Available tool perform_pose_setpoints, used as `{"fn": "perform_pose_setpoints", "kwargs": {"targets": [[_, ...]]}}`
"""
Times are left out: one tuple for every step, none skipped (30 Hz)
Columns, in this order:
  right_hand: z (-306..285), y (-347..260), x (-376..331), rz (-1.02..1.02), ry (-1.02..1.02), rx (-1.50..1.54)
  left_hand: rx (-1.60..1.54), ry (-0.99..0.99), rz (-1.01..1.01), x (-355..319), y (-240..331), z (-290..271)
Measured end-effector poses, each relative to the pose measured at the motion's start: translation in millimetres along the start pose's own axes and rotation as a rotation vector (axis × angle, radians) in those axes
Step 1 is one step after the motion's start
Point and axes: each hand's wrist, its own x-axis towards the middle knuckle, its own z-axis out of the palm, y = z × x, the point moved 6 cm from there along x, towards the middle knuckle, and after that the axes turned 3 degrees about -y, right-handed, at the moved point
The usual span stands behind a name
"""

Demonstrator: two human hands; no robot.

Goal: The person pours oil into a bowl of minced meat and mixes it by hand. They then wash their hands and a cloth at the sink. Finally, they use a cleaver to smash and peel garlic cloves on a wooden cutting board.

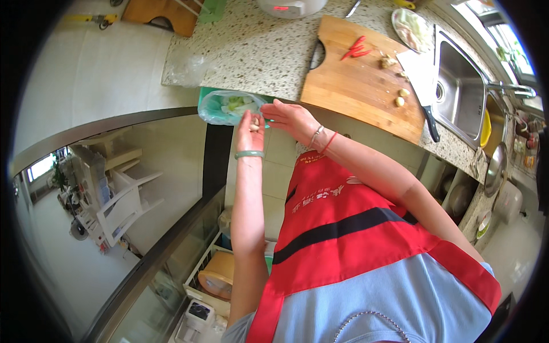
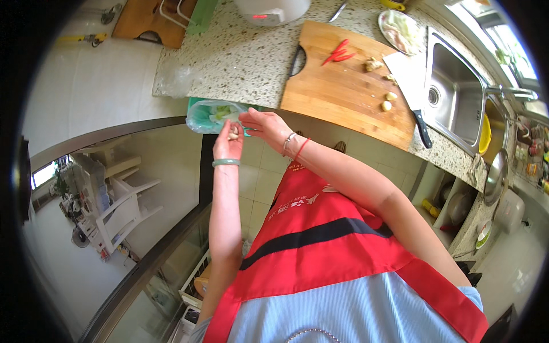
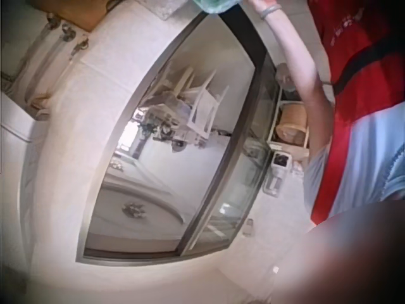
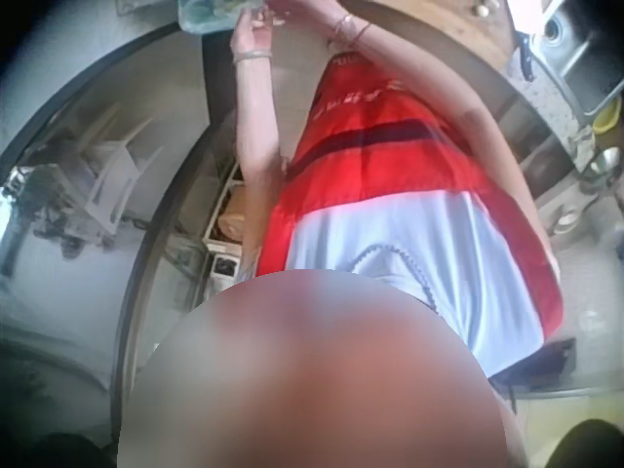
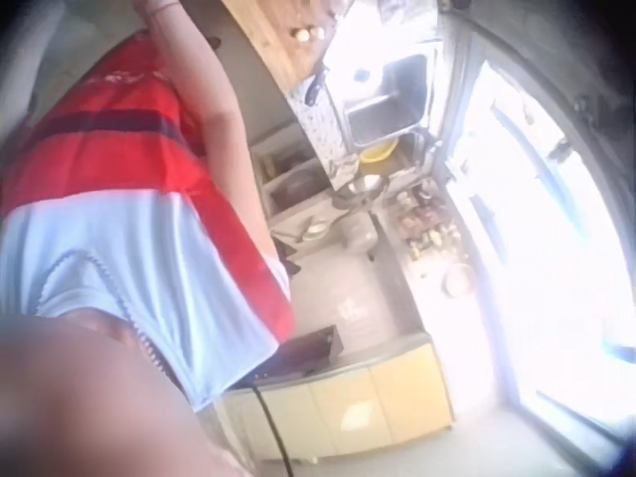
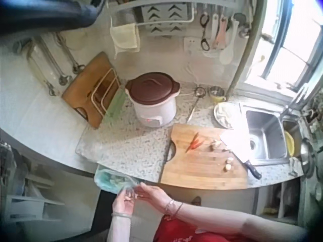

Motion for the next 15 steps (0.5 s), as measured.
{"fn": "perform_pose_setpoints", "kwargs": {"targets": [[6,7,14,0.037,-0.007,0.016,-0.018,0.09,0.006,9,12,-3],[10,13,29,0.051,0.011,0.041,-0.033,0.178,0.011,19,24,-5],[17,22,41,0.075,0.019,0.064,0.057,0.133,0.017,43,33,-32],[18,28,52,0.085,0.044,0.093,0.026,0.132,-0.056,47,36,-34],[16,32,62,0.077,0.083,0.07,-0.004,0.13,-0.129,52,38,-34],[14,35,68,0.075,0.095,0.052,-0.032,0.127,-0.206,54,40,-29],[12,35,72,0.069,0.105,0.035,0.072,0.163,-0.227,48,44,-23],[10,35,75,0.062,0.115,0.019,0.092,0.175,-0.227,46,46,-19],[10,33,75,0.049,0.101,0.008,0.11,0.186,-0.22,43,50,-19],[10,32,75,0.042,0.112,0.01,0.129,0.196,-0.214,43,52,-19],[8,31,75,0.034,0.124,0.012,0.134,0.209,-0.201,47,53,-24],[10,30,73,0.028,0.127,0.01,0.134,0.223,-0.179,51,54,-34],[11,25,71,0.022,0.125,-0.009,0.138,0.234,-0.159,58,55,-44],[11,20,68,0.017,0.124,-0.027,0.17,0.165,-0.111,66,57,-50],[11,15,65,0.006,0.127,-0.043,0.204,0.092,-0.068,68,61,-43]]}}
